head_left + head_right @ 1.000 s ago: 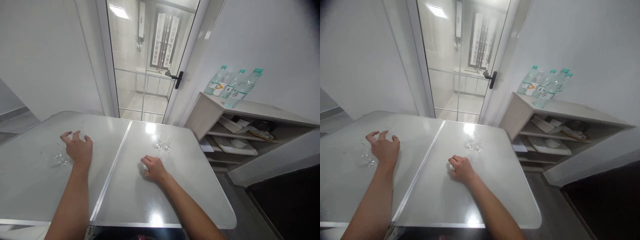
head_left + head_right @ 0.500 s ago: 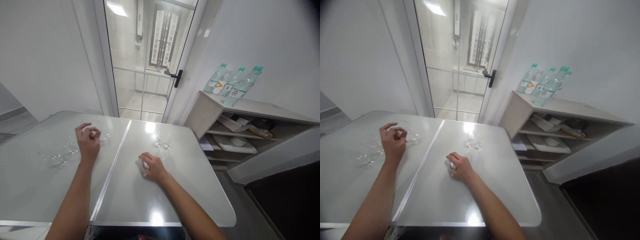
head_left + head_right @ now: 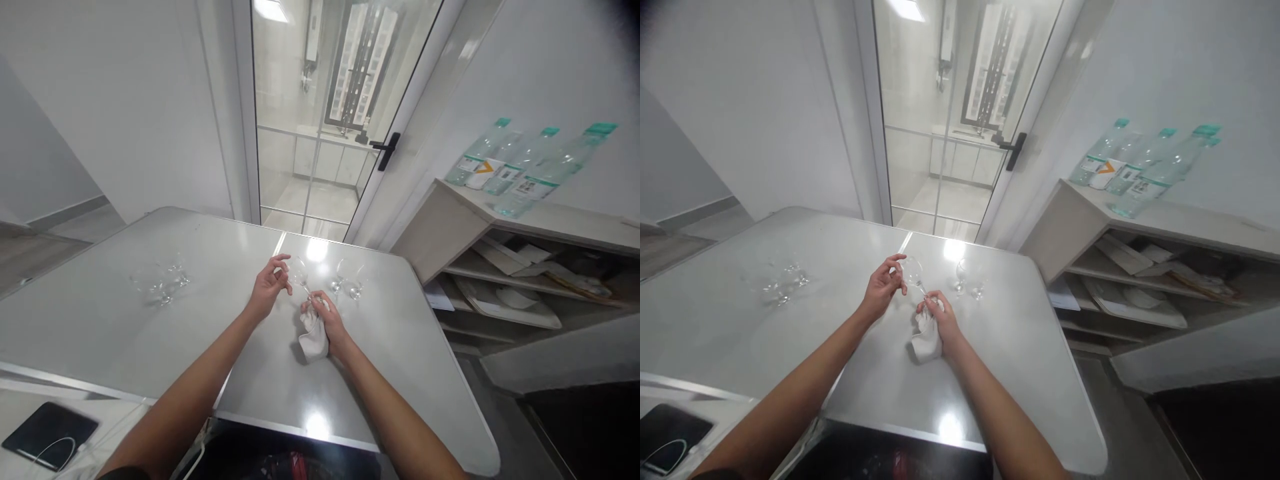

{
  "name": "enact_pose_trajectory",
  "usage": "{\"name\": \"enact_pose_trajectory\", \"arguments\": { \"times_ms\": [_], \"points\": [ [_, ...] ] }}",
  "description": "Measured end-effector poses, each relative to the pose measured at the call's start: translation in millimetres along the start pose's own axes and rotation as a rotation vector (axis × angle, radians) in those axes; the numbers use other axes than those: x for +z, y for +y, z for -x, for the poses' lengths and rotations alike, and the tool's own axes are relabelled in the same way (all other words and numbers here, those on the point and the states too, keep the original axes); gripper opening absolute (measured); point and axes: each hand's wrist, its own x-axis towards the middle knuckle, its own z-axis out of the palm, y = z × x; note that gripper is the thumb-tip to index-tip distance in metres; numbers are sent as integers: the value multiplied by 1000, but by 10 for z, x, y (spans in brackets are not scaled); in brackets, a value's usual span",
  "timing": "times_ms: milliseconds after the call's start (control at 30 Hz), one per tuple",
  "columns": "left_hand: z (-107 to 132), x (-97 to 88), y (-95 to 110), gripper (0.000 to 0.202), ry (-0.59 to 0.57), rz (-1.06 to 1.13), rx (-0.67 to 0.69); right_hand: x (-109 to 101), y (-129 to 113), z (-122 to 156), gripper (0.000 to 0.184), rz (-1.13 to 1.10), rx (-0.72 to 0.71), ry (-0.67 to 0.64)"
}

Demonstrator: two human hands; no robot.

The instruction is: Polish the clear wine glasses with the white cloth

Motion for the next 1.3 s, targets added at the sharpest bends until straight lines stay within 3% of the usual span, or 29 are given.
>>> {"name": "enact_pose_trajectory", "arguments": {
  "times_ms": [100, 167, 300, 433, 533, 633, 733, 833, 900, 1000, 1133, 1233, 1300],
  "points": [
    [64, 98, -149, 68, 83, 67, -48, 28, 22, -24, 41, -6, -5, 15],
    [116, 160, -246, 73, 30, 72, -141, 56, 29, -22, 42, 32, -5, 7],
    [189, 265, -290, 54, -80, 115, -317, 72, 13, 7, 43, 59, 5, -37],
    [160, 254, -163, 43, 19, 188, -211, -40, -46, -3, 52, -20, -44, 73],
    [147, 189, -103, 40, 66, 45, -286, -133, -98, -23, 62, -67, -134, 177],
    [186, 183, -114, 42, -60, -95, -441, -156, -137, -21, 65, -47, -208, 162],
    [249, 260, -143, 52, -168, -93, -501, -131, -143, -9, 60, -18, -250, 155],
    [279, 324, -151, 45, -190, -82, -475, -119, -118, -19, 59, -25, -191, 143],
    [267, 314, -140, 42, -135, -75, -425, -132, -97, -39, 60, -54, -99, 139],
    [205, 220, -106, 41, -10, -111, -343, -174, -69, -73, 47, -92, 38, 149],
    [99, 41, -56, 42, 67, -227, -291, -229, -60, -86, 34, -53, 160, 114],
    [41, -71, -25, 42, 87, -244, -309, -234, -87, -68, 34, 53, 177, 63],
    [15, -123, -2, 43, 36, -267, -354, -219, -115, -45, 37, 124, 109, 14]
  ]
}}
